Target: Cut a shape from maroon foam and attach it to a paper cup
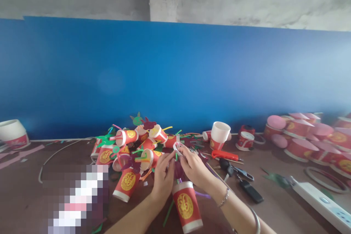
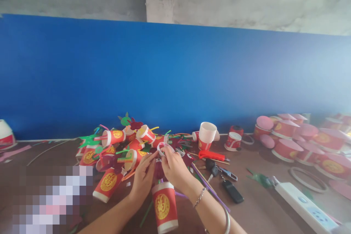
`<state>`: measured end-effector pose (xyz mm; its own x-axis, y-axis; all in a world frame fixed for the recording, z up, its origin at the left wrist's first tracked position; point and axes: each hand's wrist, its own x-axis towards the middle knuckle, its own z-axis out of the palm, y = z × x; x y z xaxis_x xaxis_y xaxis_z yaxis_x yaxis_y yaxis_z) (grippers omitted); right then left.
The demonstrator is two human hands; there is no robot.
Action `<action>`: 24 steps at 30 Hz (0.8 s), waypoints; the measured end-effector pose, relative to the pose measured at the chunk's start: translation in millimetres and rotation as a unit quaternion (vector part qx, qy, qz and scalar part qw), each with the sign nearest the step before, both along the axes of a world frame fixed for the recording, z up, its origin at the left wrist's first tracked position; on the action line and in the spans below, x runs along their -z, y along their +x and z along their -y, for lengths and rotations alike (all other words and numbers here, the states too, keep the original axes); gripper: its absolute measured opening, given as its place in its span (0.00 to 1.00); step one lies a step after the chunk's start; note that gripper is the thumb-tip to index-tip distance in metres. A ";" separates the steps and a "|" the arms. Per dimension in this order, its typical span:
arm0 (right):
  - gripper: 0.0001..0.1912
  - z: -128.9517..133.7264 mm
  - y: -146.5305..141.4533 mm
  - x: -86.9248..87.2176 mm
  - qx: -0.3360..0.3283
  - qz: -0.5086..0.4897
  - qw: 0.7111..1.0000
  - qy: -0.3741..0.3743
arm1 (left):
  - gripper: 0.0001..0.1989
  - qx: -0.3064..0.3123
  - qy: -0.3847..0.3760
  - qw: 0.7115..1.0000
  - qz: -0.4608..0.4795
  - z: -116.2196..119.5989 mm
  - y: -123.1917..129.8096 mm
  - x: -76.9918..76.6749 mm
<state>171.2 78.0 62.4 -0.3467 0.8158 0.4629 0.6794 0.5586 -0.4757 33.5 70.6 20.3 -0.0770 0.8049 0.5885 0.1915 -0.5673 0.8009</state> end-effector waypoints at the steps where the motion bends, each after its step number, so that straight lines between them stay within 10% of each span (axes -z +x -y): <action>1: 0.13 0.0 -0.1 0.0 0.004 0.010 1.000 -0.003 | 0.15 0.003 0.000 1.000 -0.002 -0.3 -0.1 1.0; 24: 0.10 4.6 -5.0 -1.5 -0.011 0.076 0.997 0.018 | 0.09 0.001 -0.098 0.994 0.056 -0.9 -1.6 -1.2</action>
